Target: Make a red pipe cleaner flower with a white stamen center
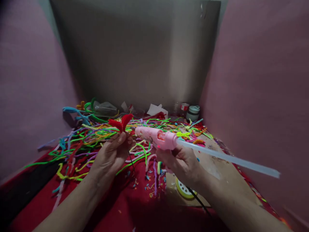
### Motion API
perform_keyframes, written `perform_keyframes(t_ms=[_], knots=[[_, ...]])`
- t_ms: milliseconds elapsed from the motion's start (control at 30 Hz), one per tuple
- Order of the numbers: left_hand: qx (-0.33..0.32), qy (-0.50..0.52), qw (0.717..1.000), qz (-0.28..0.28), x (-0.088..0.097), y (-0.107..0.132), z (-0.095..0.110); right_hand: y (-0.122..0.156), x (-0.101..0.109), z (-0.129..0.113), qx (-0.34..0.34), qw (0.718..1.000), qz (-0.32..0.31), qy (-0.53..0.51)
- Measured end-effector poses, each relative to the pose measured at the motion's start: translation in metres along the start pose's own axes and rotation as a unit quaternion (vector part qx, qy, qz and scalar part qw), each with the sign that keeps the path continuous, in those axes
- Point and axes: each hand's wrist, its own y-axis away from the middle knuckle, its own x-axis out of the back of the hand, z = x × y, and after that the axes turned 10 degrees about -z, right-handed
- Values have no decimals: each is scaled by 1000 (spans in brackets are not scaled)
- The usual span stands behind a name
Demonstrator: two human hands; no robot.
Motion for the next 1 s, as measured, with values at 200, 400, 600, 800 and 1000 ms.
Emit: perform_keyframes(t_ms=[200,400,600,800,1000], knots=[[5,-1,1000,2,1,-2,-2,6,-1,16,-38,999,-18,-7],[16,-24,999,-20,5,1,-6,8,-3,22,-72,997,-19,-27],[21,-39,998,-52,5,2,-10,8,-5,26,-66,997,-10,-33],[32,-53,997,-50,4,1,-10,9,-4,29,-80,996,-20,-21],[24,-53,997,-43,5,1,-11,10,-3,31,-55,998,-26,8]])
